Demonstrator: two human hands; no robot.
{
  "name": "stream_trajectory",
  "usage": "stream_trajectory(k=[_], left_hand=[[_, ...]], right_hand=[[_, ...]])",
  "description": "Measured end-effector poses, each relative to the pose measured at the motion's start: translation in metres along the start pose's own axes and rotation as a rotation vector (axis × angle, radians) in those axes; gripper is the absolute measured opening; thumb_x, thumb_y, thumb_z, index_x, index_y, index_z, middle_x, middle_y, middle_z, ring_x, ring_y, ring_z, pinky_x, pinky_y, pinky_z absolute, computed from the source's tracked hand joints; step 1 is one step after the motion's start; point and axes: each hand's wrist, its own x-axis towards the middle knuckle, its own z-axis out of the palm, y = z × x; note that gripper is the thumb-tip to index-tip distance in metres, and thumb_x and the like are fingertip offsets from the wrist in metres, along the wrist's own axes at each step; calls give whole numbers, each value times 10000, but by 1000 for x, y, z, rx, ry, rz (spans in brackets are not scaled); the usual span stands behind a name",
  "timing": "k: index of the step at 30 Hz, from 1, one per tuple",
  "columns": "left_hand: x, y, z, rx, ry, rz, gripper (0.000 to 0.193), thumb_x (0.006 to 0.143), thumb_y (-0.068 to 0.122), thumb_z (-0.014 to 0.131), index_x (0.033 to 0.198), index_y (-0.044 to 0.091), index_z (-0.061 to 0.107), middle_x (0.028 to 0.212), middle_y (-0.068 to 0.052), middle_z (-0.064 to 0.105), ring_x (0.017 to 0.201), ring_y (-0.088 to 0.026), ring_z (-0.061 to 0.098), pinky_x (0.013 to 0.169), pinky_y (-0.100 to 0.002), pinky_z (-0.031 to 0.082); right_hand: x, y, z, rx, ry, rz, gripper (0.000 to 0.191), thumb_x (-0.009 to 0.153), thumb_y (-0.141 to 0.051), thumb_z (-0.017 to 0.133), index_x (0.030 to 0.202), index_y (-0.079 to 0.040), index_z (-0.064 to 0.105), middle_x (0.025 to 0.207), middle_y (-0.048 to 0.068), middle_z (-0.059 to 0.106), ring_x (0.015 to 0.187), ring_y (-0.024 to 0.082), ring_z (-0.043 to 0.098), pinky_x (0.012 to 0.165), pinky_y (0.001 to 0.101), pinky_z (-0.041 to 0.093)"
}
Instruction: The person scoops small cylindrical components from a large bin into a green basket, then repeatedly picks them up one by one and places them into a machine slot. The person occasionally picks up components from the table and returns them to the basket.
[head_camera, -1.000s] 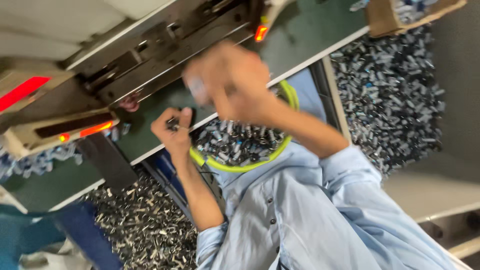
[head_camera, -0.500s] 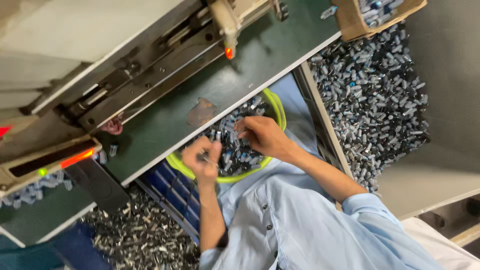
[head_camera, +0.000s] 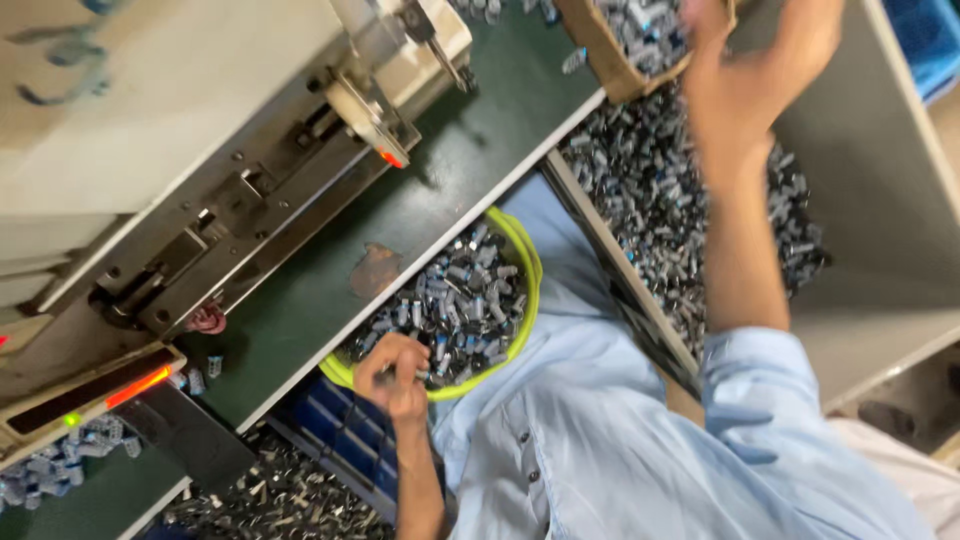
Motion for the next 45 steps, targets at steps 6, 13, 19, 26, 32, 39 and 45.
stream_trajectory(k=[6,13,19,26,32,39,45], left_hand=[[14,36,57,367,64,487,384,1019,216,672,806,22,419,862,-112,649,981,-349,623,938,-471,513],[3,34,46,269,123,89,183,977,221,604,930,45,611,1236,-147,598,1031,-194,538,917,-346,443],[8,24,37,43,6,-73,222,906,30,713,1100,-5,611,1134,-160,648,1045,-273,683,892,-392,606],[28,56,29,381,-37,205,185,821,-37,724,979,11,641,978,-155,722,878,-300,745,812,-340,591],[21,89,-24,101,-159,-196,129,852,168,766,865,56,703,875,-112,759,739,-258,756,690,-343,606],[60,46,-97,-695,-141,59,641,976,625,481,692,62,594,682,-88,635,608,-245,665,528,-373,536],[110,26,-82,471,2,-158,366,1029,250,610,765,-1,648,642,-45,627,571,-99,593,530,-282,414]], right_hand=[[-78,-175,-28,1409,-768,256,374,823,-47,815,1158,-48,650,1102,128,705,1009,278,704,819,383,556],[-148,-230,-37,1390,-1000,353,222,853,34,692,1054,-56,662,1025,107,720,954,309,735,834,386,597],[-113,-199,-19,1343,-897,320,335,723,175,742,1007,-2,716,1080,147,718,965,249,735,798,322,601],[-138,-227,-29,1551,-810,705,436,892,243,609,1218,-26,499,1150,193,678,1066,263,711,873,359,631],[-166,-232,-12,1861,-770,1612,328,917,174,632,1100,-69,509,979,166,655,874,228,676,679,327,593],[-119,-245,15,1901,-893,1423,208,998,-33,688,1086,-72,504,917,156,653,735,218,631,613,310,527],[-27,-278,71,1368,-430,248,243,890,73,754,1008,-40,574,871,138,678,726,231,661,653,355,547]])
